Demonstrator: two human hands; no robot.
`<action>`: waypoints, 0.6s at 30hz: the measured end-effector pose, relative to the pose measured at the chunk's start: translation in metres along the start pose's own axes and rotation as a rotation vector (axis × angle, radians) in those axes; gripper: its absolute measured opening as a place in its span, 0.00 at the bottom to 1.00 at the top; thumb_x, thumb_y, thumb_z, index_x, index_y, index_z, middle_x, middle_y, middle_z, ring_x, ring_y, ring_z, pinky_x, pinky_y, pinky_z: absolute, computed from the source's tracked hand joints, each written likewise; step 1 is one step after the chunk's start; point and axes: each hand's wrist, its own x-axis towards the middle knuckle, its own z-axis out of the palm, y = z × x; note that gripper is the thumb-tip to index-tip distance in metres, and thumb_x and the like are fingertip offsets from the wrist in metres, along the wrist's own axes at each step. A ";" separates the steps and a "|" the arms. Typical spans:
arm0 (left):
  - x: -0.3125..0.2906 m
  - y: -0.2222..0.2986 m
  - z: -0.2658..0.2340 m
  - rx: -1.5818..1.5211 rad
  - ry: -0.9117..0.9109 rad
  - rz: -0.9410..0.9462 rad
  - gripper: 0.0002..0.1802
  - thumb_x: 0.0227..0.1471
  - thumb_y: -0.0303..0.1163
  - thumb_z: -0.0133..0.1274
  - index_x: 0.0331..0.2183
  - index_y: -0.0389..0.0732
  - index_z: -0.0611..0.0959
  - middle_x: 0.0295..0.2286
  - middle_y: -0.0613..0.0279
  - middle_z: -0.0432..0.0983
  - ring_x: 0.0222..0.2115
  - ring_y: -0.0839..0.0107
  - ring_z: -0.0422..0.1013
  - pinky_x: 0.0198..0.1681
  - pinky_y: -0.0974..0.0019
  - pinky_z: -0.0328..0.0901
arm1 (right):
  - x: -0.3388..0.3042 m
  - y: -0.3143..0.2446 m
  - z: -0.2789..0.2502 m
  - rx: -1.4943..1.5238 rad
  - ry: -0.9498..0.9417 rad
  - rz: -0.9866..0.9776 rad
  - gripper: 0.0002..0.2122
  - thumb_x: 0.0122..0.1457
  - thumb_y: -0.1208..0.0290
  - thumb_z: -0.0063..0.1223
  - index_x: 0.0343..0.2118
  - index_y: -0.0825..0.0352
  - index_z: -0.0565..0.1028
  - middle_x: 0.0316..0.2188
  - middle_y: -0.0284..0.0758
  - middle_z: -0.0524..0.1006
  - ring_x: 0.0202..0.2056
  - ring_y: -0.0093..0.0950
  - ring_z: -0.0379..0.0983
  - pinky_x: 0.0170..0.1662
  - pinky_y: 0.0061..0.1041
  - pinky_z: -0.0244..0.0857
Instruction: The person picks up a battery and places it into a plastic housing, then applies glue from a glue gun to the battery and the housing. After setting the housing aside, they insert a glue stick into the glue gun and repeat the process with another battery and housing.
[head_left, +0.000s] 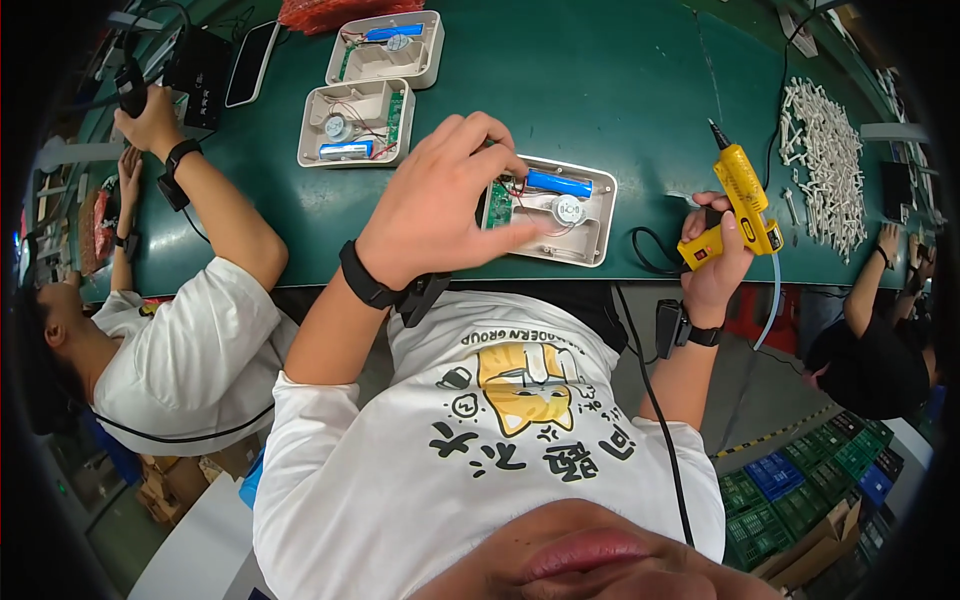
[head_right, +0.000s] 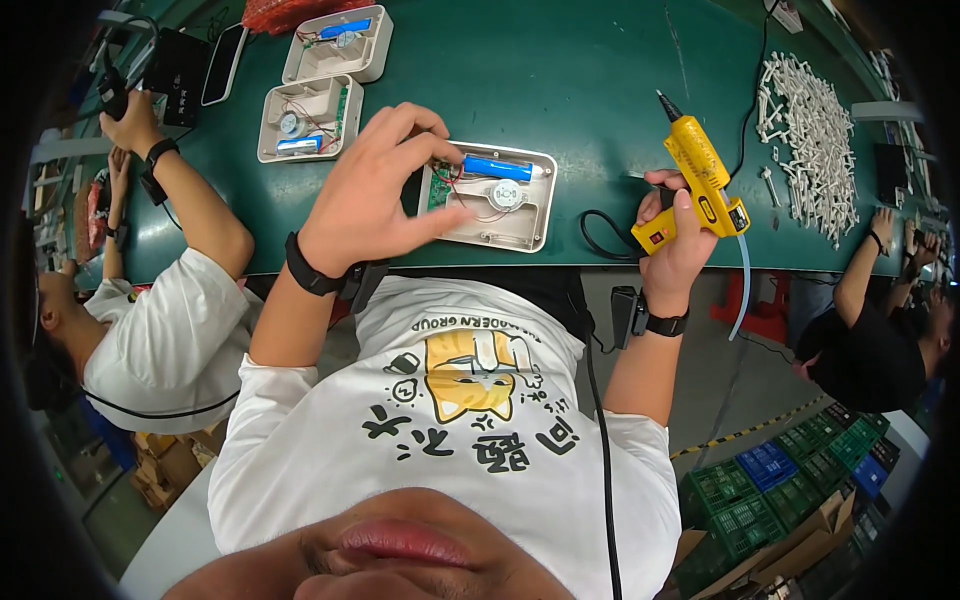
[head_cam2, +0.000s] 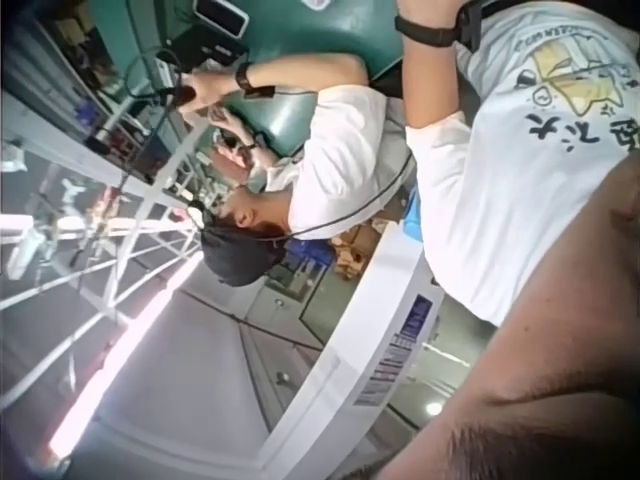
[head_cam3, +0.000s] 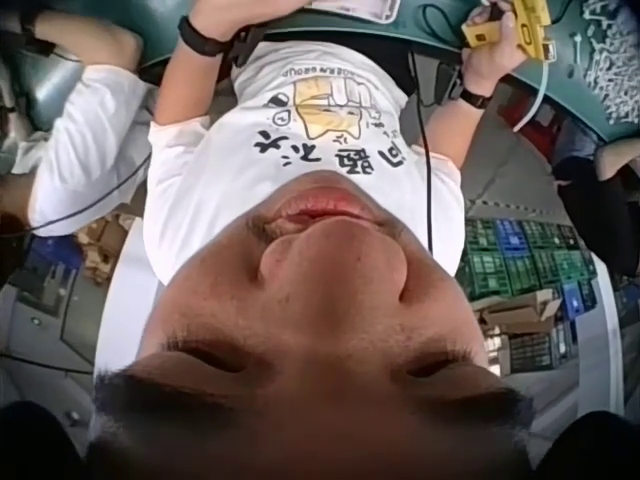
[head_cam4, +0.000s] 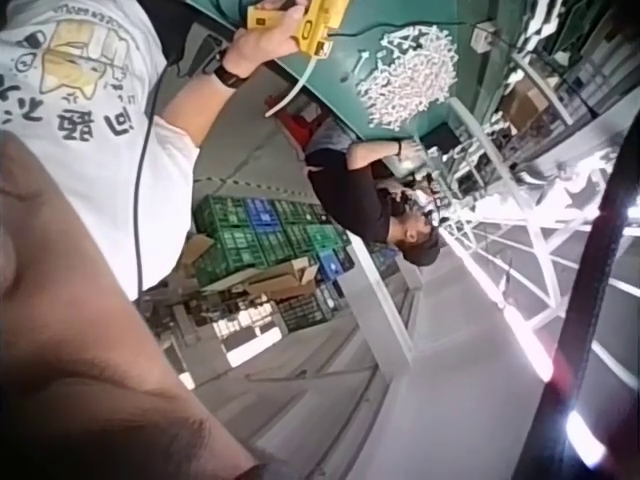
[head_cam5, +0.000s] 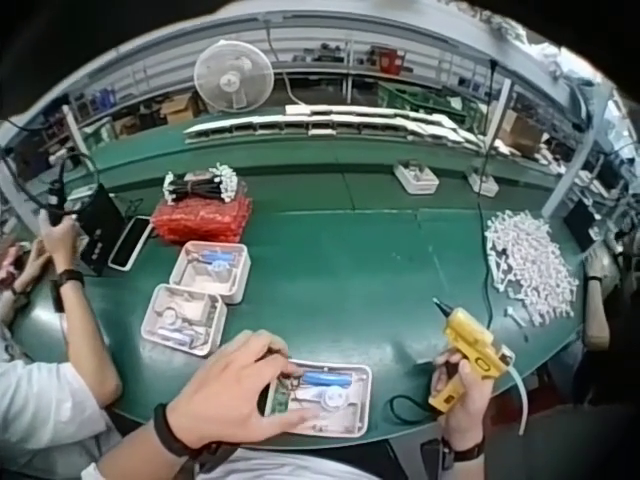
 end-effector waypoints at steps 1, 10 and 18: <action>0.003 0.001 0.002 0.077 0.015 -0.037 0.22 0.43 0.44 0.75 0.37 0.41 0.88 0.46 0.58 0.78 0.43 0.57 0.74 0.45 0.56 0.72 | 0.000 0.000 0.001 -0.016 -0.007 0.007 0.10 0.70 0.69 0.51 0.46 0.70 0.74 0.44 0.47 0.80 0.29 0.26 0.70 0.35 0.28 0.67; 0.016 0.009 0.009 0.165 -0.007 -0.165 0.12 0.48 0.39 0.71 0.25 0.40 0.90 0.45 0.59 0.84 0.43 0.57 0.76 0.46 0.54 0.70 | -0.022 -0.017 0.012 -0.130 -0.181 0.041 0.10 0.68 0.70 0.54 0.47 0.70 0.74 0.43 0.48 0.81 0.30 0.26 0.73 0.36 0.27 0.69; 0.016 0.000 0.006 -0.066 -0.039 -0.108 0.10 0.51 0.33 0.70 0.25 0.38 0.87 0.44 0.57 0.85 0.41 0.57 0.78 0.46 0.56 0.71 | -0.032 -0.034 0.016 -0.163 -0.338 0.086 0.11 0.66 0.72 0.57 0.49 0.70 0.74 0.43 0.46 0.81 0.32 0.26 0.75 0.38 0.25 0.71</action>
